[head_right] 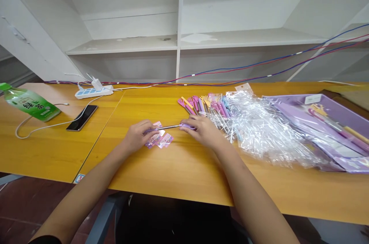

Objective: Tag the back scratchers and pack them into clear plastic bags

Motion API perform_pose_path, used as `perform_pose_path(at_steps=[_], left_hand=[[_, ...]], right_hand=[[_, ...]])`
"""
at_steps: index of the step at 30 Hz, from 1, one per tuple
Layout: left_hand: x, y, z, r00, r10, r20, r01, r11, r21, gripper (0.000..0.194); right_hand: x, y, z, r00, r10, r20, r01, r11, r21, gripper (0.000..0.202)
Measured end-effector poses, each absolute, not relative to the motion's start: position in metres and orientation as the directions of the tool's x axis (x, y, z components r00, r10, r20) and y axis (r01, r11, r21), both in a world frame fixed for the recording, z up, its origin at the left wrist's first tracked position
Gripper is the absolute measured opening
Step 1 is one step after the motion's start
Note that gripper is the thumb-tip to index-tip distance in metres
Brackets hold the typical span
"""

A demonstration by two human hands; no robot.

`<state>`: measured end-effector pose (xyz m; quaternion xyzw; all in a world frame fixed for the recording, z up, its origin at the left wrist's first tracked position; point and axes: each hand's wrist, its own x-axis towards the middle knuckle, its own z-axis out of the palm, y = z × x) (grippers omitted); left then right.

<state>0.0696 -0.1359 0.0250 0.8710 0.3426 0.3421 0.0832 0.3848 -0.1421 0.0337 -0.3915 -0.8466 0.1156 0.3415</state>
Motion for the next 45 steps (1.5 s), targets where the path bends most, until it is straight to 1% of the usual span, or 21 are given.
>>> perform_pose_path(at_steps=[2, 4, 7, 9, 10, 12, 15, 17, 22, 29, 36, 39, 41, 43, 45], left_hand=[[0.069, -0.135, 0.025, 0.54, 0.661, 0.521, 0.541, -0.746, 0.387, 0.02], [0.068, -0.133, 0.026, 0.539, 0.691, 0.482, 0.547, -0.722, 0.424, 0.019], [0.066, -0.13, 0.027, 0.526, 0.739, 0.42, 0.569, -0.673, 0.472, 0.019], [0.065, -0.129, 0.027, 0.533, 0.734, 0.422, 0.569, -0.68, 0.463, 0.021], [0.064, -0.129, 0.026, 0.54, 0.721, 0.435, 0.564, -0.693, 0.449, 0.022], [0.065, -0.13, 0.025, 0.553, 0.691, 0.466, 0.552, -0.722, 0.416, 0.023], [0.067, -0.133, 0.02, 0.548, 0.657, 0.517, 0.54, -0.75, 0.381, 0.022], [0.068, -0.134, 0.018, 0.544, 0.631, 0.552, 0.526, -0.77, 0.362, 0.022], [0.071, -0.136, 0.016, 0.557, 0.563, 0.61, 0.512, -0.812, 0.281, 0.022], [0.071, -0.14, 0.015, 0.609, 0.569, 0.552, 0.547, -0.806, 0.228, 0.025], [0.067, -0.137, 0.012, 0.62, 0.549, 0.56, 0.548, -0.814, 0.192, 0.022], [0.067, -0.137, 0.013, 0.631, 0.594, 0.498, 0.57, -0.791, 0.221, 0.022], [0.071, -0.14, 0.016, 0.641, 0.651, 0.407, 0.614, -0.753, 0.236, 0.021], [0.079, -0.144, 0.02, 0.632, 0.71, 0.312, 0.684, -0.7, 0.205, 0.02], [0.09, -0.15, 0.026, 0.595, 0.762, 0.255, 0.761, -0.637, 0.125, 0.02]], right_hand=[[0.386, -0.142, 0.033, -0.474, 0.747, 0.465, 0.59, 0.662, -0.462, 0.027], [0.387, -0.141, 0.033, -0.461, 0.749, 0.476, 0.589, 0.659, -0.468, 0.027], [0.389, -0.14, 0.037, -0.405, 0.742, 0.534, 0.548, 0.665, -0.508, 0.026], [0.389, -0.141, 0.041, -0.392, 0.754, 0.528, 0.527, 0.654, -0.542, 0.024], [0.389, -0.142, 0.043, -0.392, 0.771, 0.502, 0.525, 0.635, -0.567, 0.025], [0.387, -0.145, 0.046, -0.366, 0.828, 0.424, 0.511, 0.56, -0.652, 0.027], [0.381, -0.15, 0.047, -0.298, 0.899, 0.32, 0.411, 0.423, -0.807, 0.033], [0.376, -0.152, 0.047, -0.267, 0.92, 0.286, 0.356, 0.37, -0.858, 0.035], [0.367, -0.155, 0.048, -0.255, 0.934, 0.25, 0.335, 0.327, -0.883, 0.035], [0.356, -0.157, 0.04, -0.297, 0.927, 0.23, 0.327, 0.326, -0.887, 0.036], [0.349, -0.156, 0.028, -0.297, 0.939, 0.176, 0.33, 0.274, -0.904, 0.034], [0.35, -0.155, 0.025, -0.312, 0.934, 0.175, 0.418, 0.3, -0.857, 0.034], [0.35, -0.154, 0.025, -0.335, 0.917, 0.217, 0.544, 0.376, -0.75, 0.033], [0.346, -0.153, 0.027, -0.399, 0.87, 0.29, 0.669, 0.492, -0.556, 0.031], [0.336, -0.153, 0.031, -0.494, 0.808, 0.322, 0.755, 0.582, -0.302, 0.027]])
